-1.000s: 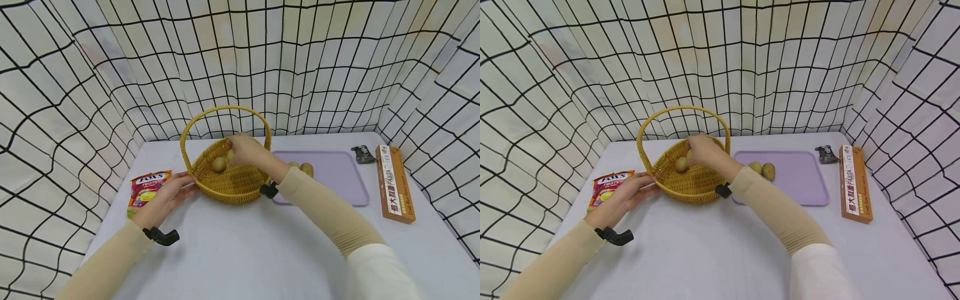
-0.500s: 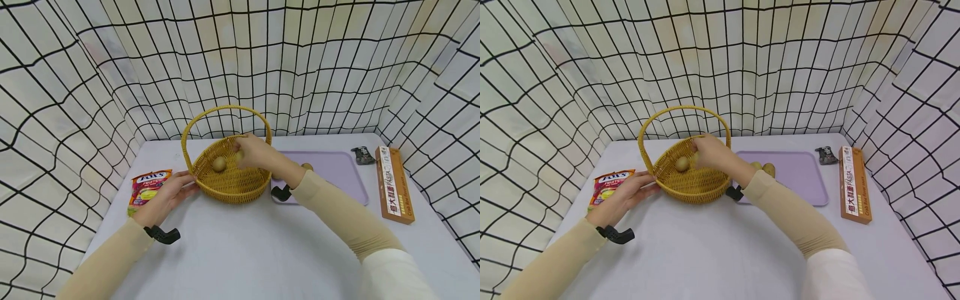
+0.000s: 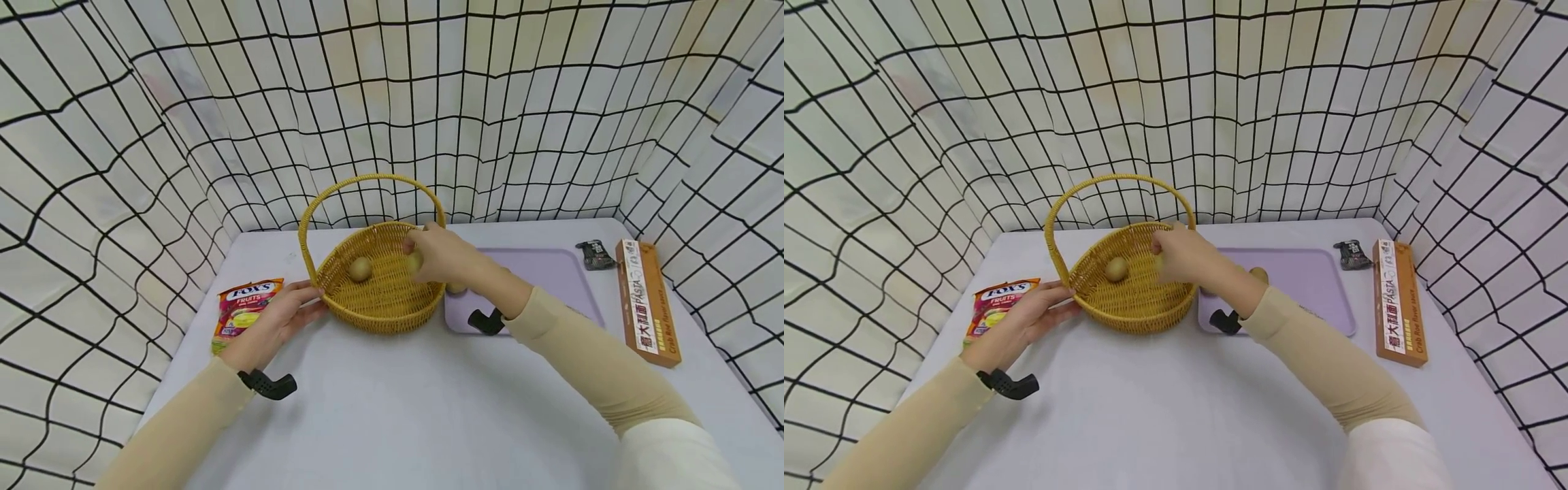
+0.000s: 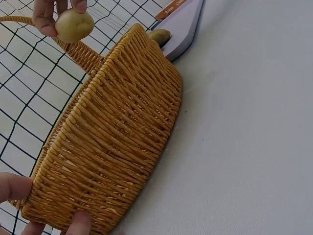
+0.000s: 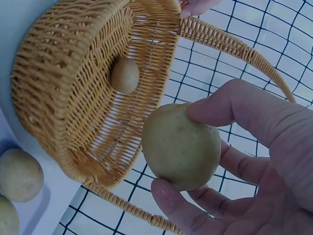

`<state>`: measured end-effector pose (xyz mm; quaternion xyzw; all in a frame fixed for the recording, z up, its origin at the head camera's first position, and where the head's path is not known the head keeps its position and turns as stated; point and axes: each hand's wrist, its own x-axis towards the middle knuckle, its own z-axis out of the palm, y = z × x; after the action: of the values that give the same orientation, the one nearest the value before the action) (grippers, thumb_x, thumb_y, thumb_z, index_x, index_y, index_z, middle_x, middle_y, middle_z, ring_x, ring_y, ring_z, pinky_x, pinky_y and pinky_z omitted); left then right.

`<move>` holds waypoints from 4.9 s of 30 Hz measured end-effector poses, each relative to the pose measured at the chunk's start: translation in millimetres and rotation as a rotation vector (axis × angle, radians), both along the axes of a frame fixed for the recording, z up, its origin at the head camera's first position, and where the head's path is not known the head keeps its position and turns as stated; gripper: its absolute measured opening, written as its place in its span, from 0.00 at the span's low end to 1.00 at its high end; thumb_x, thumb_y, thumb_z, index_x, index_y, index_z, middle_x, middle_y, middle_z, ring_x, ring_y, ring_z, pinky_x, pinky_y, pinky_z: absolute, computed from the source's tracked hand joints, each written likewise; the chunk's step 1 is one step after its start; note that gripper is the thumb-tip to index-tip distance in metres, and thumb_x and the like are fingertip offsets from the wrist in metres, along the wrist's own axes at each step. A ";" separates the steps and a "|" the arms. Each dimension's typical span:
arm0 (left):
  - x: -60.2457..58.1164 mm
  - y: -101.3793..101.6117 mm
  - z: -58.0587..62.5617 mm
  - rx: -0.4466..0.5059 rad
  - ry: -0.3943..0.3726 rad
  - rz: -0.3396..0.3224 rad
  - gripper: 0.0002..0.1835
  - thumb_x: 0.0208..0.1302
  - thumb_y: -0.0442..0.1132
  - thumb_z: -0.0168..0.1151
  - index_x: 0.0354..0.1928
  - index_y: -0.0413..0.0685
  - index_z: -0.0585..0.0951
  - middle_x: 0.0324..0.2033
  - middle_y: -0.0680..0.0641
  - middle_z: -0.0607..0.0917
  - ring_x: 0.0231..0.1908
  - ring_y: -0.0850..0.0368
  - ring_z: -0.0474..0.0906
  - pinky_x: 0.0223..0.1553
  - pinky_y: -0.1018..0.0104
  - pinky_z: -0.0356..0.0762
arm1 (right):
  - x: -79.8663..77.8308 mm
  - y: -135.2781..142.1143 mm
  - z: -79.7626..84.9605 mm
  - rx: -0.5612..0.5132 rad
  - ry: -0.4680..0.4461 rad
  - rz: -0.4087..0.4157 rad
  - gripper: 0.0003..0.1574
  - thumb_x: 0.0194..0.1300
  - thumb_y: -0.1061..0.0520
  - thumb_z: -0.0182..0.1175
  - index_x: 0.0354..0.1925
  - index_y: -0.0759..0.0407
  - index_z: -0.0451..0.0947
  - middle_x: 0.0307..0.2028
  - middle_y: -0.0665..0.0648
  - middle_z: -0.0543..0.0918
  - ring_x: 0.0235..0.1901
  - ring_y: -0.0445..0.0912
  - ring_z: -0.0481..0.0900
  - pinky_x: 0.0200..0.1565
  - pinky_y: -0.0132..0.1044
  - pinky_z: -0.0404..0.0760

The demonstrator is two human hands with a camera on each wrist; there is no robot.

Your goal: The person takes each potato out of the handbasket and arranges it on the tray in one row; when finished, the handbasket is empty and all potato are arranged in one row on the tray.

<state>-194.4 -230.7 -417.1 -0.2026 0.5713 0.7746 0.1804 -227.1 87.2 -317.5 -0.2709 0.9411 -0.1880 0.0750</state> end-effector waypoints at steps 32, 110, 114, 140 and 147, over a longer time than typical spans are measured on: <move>-1.3 1.4 0.0 -0.007 -0.002 0.013 0.39 0.77 0.31 0.55 0.82 0.46 0.49 0.78 0.41 0.57 0.76 0.43 0.61 0.74 0.54 0.67 | -20.7 101.8 -31.7 0.076 -0.057 -0.165 0.27 0.54 0.57 0.70 0.53 0.60 0.78 0.53 0.70 0.75 0.41 0.58 0.76 0.41 0.49 0.79; 3.2 -3.8 -3.5 0.041 0.040 -0.004 0.37 0.77 0.32 0.55 0.81 0.43 0.50 0.76 0.42 0.56 0.70 0.49 0.65 0.75 0.56 0.65 | -39.2 156.8 -58.4 0.116 -0.115 -0.067 0.25 0.71 0.57 0.59 0.63 0.65 0.76 0.62 0.74 0.75 0.63 0.68 0.74 0.65 0.66 0.73; 3.4 -3.9 -3.1 0.038 0.038 -0.004 0.36 0.78 0.32 0.54 0.80 0.43 0.51 0.76 0.42 0.57 0.71 0.49 0.64 0.75 0.56 0.66 | -33.2 145.2 -48.1 0.117 -0.102 -0.038 0.25 0.71 0.57 0.59 0.63 0.63 0.76 0.63 0.72 0.76 0.63 0.65 0.75 0.65 0.64 0.74; -1.1 -3.7 -4.5 0.013 0.017 0.008 0.37 0.78 0.32 0.54 0.81 0.44 0.51 0.75 0.42 0.60 0.73 0.45 0.64 0.75 0.54 0.65 | -1.1 49.1 -1.3 0.092 -0.092 0.130 0.25 0.72 0.52 0.59 0.65 0.50 0.77 0.66 0.58 0.76 0.57 0.52 0.78 0.61 0.53 0.79; -0.5 -2.8 -5.3 0.000 0.042 -0.007 0.36 0.78 0.32 0.54 0.81 0.42 0.50 0.75 0.40 0.59 0.72 0.45 0.64 0.75 0.54 0.64 | -16.6 24.8 -9.0 0.054 -0.053 0.228 0.23 0.71 0.54 0.60 0.62 0.54 0.78 0.61 0.58 0.80 0.62 0.54 0.77 0.65 0.52 0.78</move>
<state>-194.9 -233.5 -422.5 -0.1840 0.5758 0.7780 0.1710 -243.7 112.0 -326.5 -0.3691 0.9065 -0.1601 0.1280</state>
